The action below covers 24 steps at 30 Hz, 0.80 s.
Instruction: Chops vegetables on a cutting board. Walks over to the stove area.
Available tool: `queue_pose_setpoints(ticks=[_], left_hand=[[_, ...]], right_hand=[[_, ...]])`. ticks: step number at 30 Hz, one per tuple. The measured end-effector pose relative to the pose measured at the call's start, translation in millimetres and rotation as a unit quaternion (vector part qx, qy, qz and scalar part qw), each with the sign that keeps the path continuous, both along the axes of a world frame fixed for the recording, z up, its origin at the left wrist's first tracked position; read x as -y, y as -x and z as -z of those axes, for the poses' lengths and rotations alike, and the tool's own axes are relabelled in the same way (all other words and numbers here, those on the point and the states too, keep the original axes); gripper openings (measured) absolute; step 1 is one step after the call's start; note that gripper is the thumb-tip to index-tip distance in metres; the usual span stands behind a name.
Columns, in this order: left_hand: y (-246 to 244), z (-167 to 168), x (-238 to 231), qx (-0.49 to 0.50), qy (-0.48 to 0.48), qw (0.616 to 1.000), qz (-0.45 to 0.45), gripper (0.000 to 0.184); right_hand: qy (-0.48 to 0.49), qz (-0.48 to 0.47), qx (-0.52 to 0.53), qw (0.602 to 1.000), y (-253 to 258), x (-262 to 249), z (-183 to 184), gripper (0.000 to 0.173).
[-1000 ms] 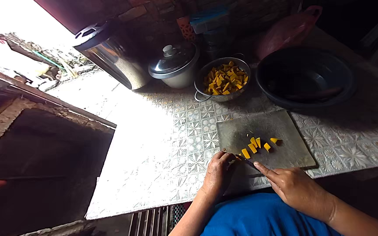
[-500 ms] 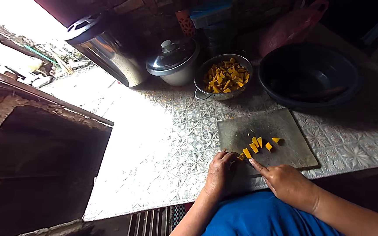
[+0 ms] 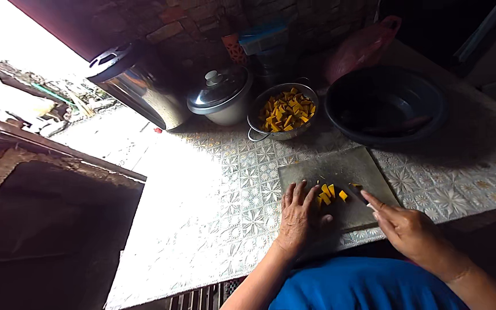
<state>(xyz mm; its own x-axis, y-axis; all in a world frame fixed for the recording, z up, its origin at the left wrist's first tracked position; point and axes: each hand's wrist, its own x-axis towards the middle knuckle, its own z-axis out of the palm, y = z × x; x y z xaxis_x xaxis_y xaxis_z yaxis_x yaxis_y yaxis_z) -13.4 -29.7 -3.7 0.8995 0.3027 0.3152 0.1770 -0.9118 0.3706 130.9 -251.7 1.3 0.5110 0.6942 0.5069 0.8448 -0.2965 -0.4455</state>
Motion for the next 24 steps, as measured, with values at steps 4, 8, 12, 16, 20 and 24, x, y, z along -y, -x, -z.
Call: queue_pose_setpoints(ticks=[4, 8, 12, 16, 20, 24], left_hand=[[-31, 1, 2, -0.071, -0.027, 0.995, 0.068, 0.093], [-70, -3, 5, -0.086, -0.014, 0.987, 0.134, 0.083], [-100, -6, 10, -0.128, 0.001, 0.974, 0.184, 0.063], [-112, -5, 4, -0.127, -0.015, 0.98, 0.156, 0.046], [-121, -5, -10, -0.121, -0.022, 0.989, 0.079, 0.04], [-127, -7, -29, -0.117, 0.004, 0.991, 0.061, 0.036]], right_hand=[[-0.013, 0.07, -0.006, 0.997, -22, 17, 8, 0.048], [-0.037, 0.098, -0.009, 0.994, -33, 27, 22, 0.048], [-0.055, 0.123, -0.009, 0.991, -38, 30, 34, 0.047], [-0.066, 0.146, 0.014, 0.987, -39, 21, 42, 0.047], [-0.043, 0.161, 0.053, 0.985, -39, 18, 47, 0.048], [-0.049, 0.177, 0.073, 0.98, -37, 18, 49, 0.047]])
